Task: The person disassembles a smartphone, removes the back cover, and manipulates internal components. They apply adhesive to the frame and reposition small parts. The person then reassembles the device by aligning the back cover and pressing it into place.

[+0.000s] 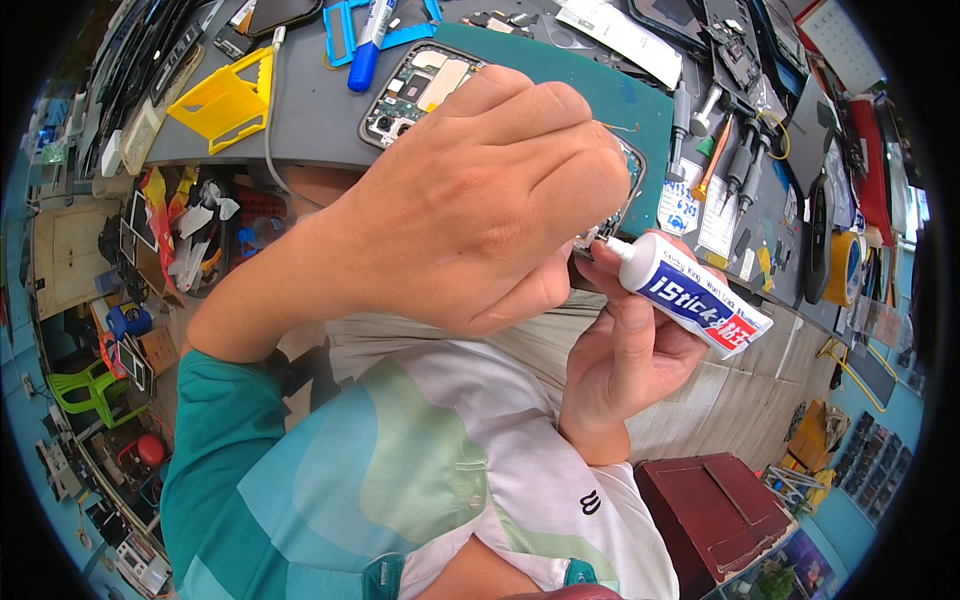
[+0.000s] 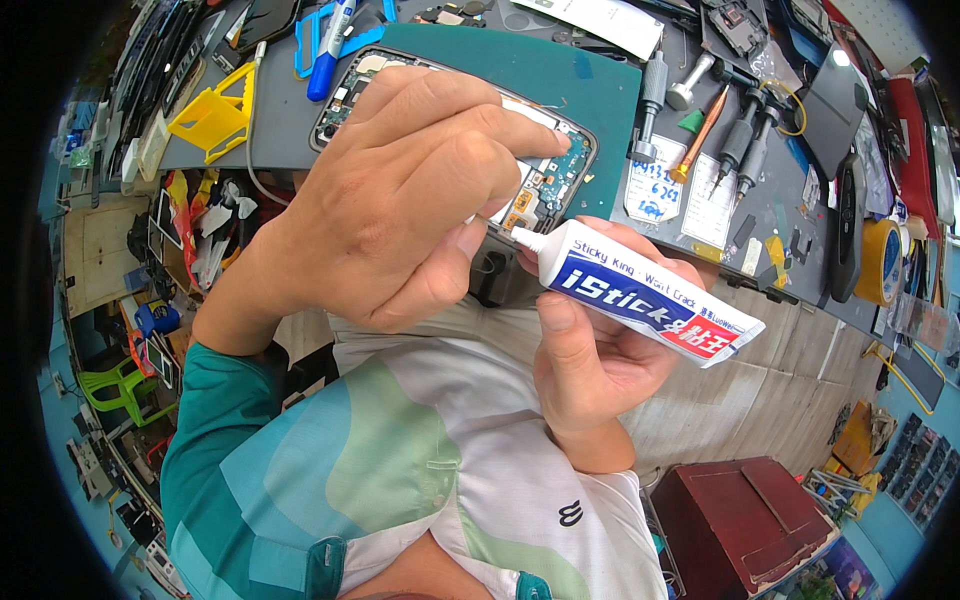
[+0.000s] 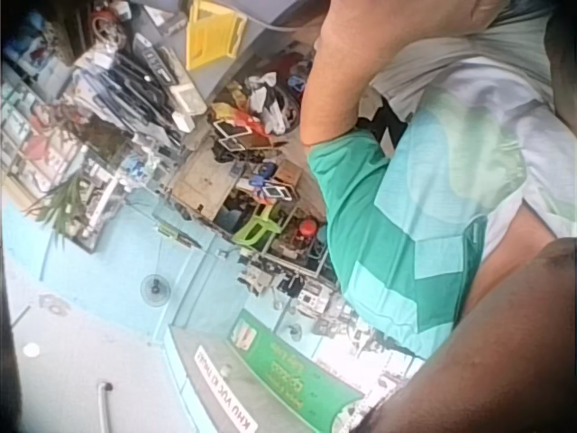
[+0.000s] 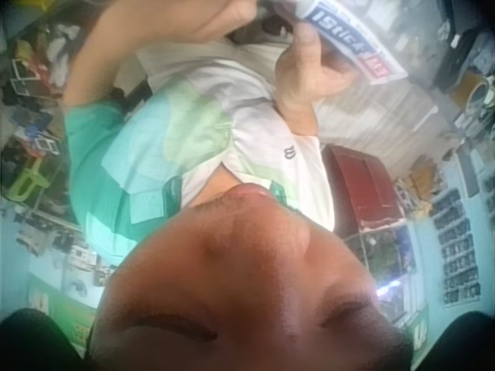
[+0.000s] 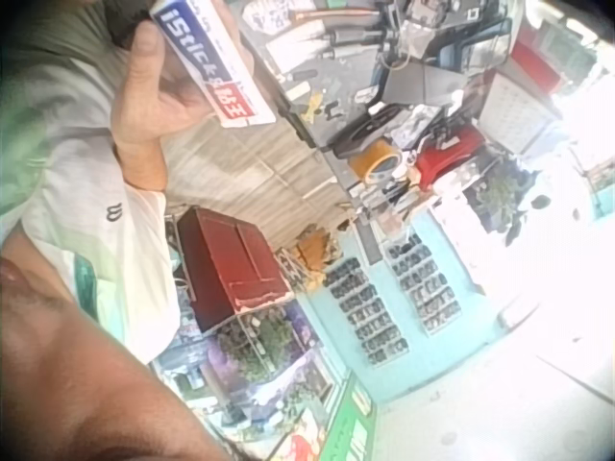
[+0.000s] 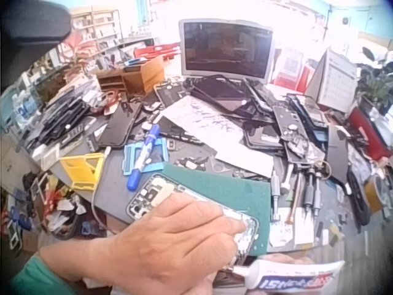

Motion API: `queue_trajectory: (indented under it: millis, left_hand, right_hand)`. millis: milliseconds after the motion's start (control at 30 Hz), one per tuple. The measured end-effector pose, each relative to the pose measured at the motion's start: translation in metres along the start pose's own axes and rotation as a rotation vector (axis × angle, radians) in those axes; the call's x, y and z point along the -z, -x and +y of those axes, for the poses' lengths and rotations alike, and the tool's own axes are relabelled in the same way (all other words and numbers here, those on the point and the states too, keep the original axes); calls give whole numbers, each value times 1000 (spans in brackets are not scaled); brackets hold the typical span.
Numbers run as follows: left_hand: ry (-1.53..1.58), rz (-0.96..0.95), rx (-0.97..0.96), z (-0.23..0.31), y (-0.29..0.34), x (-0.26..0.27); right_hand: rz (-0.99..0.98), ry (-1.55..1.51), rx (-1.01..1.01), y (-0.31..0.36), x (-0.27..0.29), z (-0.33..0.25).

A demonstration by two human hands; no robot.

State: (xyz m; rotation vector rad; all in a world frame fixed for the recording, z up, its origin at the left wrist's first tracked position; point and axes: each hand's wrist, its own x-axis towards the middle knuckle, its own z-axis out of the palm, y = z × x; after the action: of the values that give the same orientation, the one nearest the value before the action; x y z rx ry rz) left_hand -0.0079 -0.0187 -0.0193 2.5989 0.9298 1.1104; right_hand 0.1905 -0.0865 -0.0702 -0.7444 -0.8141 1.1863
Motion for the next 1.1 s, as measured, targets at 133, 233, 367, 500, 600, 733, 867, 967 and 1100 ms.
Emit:
queue_trajectory:
  millis: [133, 233, 367, 500, 600, 733, 867, 967, 1100]
  left_hand:
    - [2, -4, 1, 0, 0, 0]
    - [0, -10, 4, 0, 0, 1]
    - [1, -16, 8, 1, 0, 1]
    - [-1, -14, 5, 0, 0, 1]
    - [-2, -11, 5, 0, -1, 1]
    - [-5, -7, 9, 1, 0, 0]
    - [-16, -10, 4, 1, 0, 1]
    - [-25, -3, -3, 0, 0, 0]
    - [-29, 1, -4, 1, 0, 0]
  right_hand:
    - [-5, 7, 2, 0, 0, 0]
    - [-2, 8, 1, 0, 0, -1]
    - [-12, 12, 9, 0, 1, 0]
    - [-5, 0, 20, 0, 0, 0]
    - [-29, 18, 20, -1, 1, 0]
    - [-19, 27, 14, 0, 1, -1]
    - [-27, 11, 19, -1, 1, 0]
    - [-23, 18, 65, 1, 0, 2]
    - [-75, 134, 144, 3, 9, 5]
